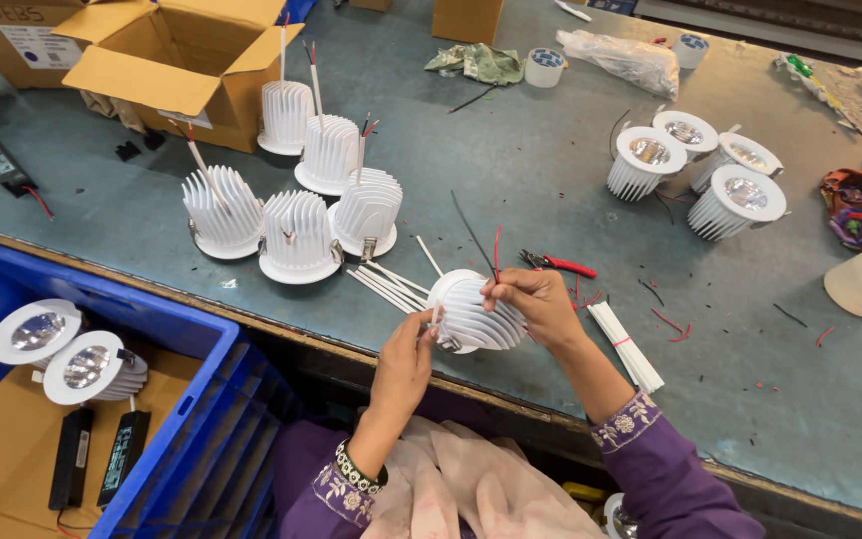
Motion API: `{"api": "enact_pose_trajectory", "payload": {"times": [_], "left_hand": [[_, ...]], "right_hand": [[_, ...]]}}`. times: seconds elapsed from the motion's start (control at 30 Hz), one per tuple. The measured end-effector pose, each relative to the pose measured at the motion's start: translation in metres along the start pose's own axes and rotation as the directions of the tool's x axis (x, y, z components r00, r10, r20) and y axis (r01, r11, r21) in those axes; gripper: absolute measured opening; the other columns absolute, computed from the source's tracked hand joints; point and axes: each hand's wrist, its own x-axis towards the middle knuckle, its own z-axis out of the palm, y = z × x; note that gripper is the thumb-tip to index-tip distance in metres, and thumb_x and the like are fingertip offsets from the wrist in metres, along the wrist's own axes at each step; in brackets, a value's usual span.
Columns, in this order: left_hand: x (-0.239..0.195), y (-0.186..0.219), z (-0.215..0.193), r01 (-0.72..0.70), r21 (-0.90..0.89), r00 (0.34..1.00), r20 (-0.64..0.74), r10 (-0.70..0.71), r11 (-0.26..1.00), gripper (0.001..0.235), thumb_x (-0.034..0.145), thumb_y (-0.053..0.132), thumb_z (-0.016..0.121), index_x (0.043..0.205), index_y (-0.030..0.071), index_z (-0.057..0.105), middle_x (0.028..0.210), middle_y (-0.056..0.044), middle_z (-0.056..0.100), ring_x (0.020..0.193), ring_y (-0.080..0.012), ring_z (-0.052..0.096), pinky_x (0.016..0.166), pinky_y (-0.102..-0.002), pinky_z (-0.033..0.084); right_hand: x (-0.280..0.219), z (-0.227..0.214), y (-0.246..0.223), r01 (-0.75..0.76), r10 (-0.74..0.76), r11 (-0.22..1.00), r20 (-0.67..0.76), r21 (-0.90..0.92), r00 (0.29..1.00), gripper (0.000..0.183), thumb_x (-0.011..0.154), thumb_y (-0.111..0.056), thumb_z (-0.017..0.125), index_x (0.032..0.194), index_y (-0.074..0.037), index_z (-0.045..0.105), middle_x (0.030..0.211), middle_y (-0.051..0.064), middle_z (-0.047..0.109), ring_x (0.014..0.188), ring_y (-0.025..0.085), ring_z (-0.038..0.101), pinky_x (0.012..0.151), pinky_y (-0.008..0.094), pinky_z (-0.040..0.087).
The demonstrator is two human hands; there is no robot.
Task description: The person assembles LED light fixtures by inserting white plastic tubes into the housings and securing them with wire ties. They use pliers to cut the wires and ties, then place the finished units into a blue crate.
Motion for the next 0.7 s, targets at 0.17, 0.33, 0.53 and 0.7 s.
{"api": "enact_pose_trajectory", "payload": {"times": [0.17, 0.33, 0.53, 0.7], "left_hand": [[-0.004, -0.015, 0.012, 0.129, -0.041, 0.989, 0.080, -0.126, 0.991, 0.017, 0.101, 0.013, 0.055, 0.113, 0.004, 0.062, 0.096, -0.016, 0.076, 0.082, -0.0251, 0.076, 0.074, -0.036, 0.057], [-0.008, -0.025, 0.034, 0.231, -0.214, 0.954, 0.241, -0.178, 0.949, 0.017, 0.105, 0.017, 0.052, 0.110, 0.003, 0.059, 0.107, -0.012, 0.081, 0.082, -0.0193, 0.074, 0.072, -0.031, 0.058], [0.013, -0.017, -0.004, 0.276, -0.612, 0.959, 0.129, -0.251, 0.741, 0.017, 0.105, 0.018, 0.038, 0.120, 0.010, 0.035, 0.123, -0.018, 0.074, 0.092, -0.0249, 0.079, 0.074, -0.034, 0.063], [0.023, 0.019, -0.060, 0.169, -0.750, 0.971, 0.015, -0.238, 0.640, 0.024, 0.107, 0.027, 0.043, 0.122, 0.012, 0.033, 0.119, -0.028, 0.070, 0.090, -0.0336, 0.077, 0.076, -0.041, 0.065]], "right_hand": [[0.009, -0.003, 0.009, 0.091, -0.090, 0.996, -0.036, 0.018, 0.995, 0.018, 0.098, -0.012, 0.071, 0.101, 0.005, 0.075, 0.088, 0.009, 0.074, 0.083, 0.014, 0.068, 0.088, 0.031, 0.056], [0.002, -0.001, 0.001, 0.025, -0.021, 0.998, -0.072, 0.054, 0.997, 0.024, 0.100, -0.016, 0.067, 0.111, 0.003, 0.074, 0.079, 0.007, 0.070, 0.068, 0.013, 0.062, 0.067, 0.028, 0.051], [-0.017, 0.013, -0.018, 0.002, -0.009, 0.993, -0.059, -0.115, 0.998, 0.027, 0.107, -0.019, 0.057, 0.117, 0.002, 0.070, 0.079, 0.003, 0.063, 0.071, 0.010, 0.055, 0.067, 0.026, 0.045], [-0.038, 0.023, -0.035, 0.063, -0.064, 0.972, 0.005, -0.228, 0.998, 0.023, 0.101, -0.024, 0.058, 0.097, -0.002, 0.063, 0.092, 0.001, 0.066, 0.084, 0.011, 0.062, 0.074, 0.028, 0.052]]}}
